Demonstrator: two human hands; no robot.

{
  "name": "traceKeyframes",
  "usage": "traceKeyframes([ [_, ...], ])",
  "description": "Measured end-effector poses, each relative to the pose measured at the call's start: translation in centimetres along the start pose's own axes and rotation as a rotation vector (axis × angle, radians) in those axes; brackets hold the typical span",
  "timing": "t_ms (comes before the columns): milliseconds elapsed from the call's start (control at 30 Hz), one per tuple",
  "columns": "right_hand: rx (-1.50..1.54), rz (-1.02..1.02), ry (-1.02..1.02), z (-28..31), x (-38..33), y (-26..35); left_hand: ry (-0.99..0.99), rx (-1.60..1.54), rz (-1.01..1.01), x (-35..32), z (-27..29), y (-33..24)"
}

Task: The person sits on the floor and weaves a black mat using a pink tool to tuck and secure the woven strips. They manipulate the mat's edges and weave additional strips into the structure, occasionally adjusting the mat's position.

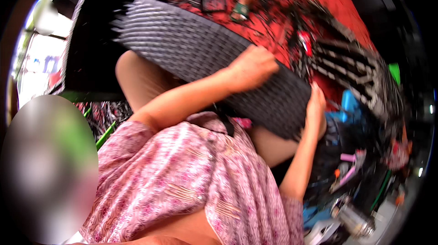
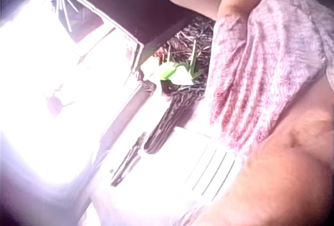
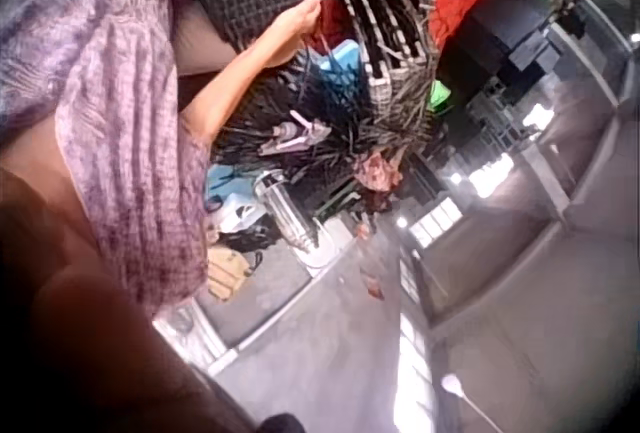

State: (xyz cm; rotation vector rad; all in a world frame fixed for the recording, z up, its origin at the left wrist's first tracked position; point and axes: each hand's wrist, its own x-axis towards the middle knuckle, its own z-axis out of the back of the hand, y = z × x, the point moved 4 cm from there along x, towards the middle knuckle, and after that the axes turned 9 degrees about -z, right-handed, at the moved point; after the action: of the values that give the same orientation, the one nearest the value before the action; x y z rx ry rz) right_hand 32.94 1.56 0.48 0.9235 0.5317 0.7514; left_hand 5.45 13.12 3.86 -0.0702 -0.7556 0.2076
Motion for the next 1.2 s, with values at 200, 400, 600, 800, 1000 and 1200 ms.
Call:
traceKeyframes([
  [200,0.363,-0.152,0.122,-5.5,-1.6,1.5,-0.027,0.013,0.026,-3.2,4.1,3.2],
  [400,0.882,-0.449,0.093,-6.0,-4.2,-0.1,-0.010,0.047,0.049,-3.8,4.8,3.4],
  [600,0.536,-0.239,0.039,-4.9,-5.0,0.7,0.028,0.060,0.078,-2.5,4.6,2.8],
  [800,0.272,-0.021,0.037,-4.6,-6.5,1.7,0.104,0.017,0.122,-0.2,1.1,-2.7],
  [1000,0.401,0.022,0.155,-4.3,-8.4,1.1,0.233,0.084,0.091,-2.0,0.1,-4.8],
  [1200,0.506,0.023,0.281,-4.7,-9.4,0.2,0.121,0.051,-0.001,-3.4,0.9,-4.5],
])
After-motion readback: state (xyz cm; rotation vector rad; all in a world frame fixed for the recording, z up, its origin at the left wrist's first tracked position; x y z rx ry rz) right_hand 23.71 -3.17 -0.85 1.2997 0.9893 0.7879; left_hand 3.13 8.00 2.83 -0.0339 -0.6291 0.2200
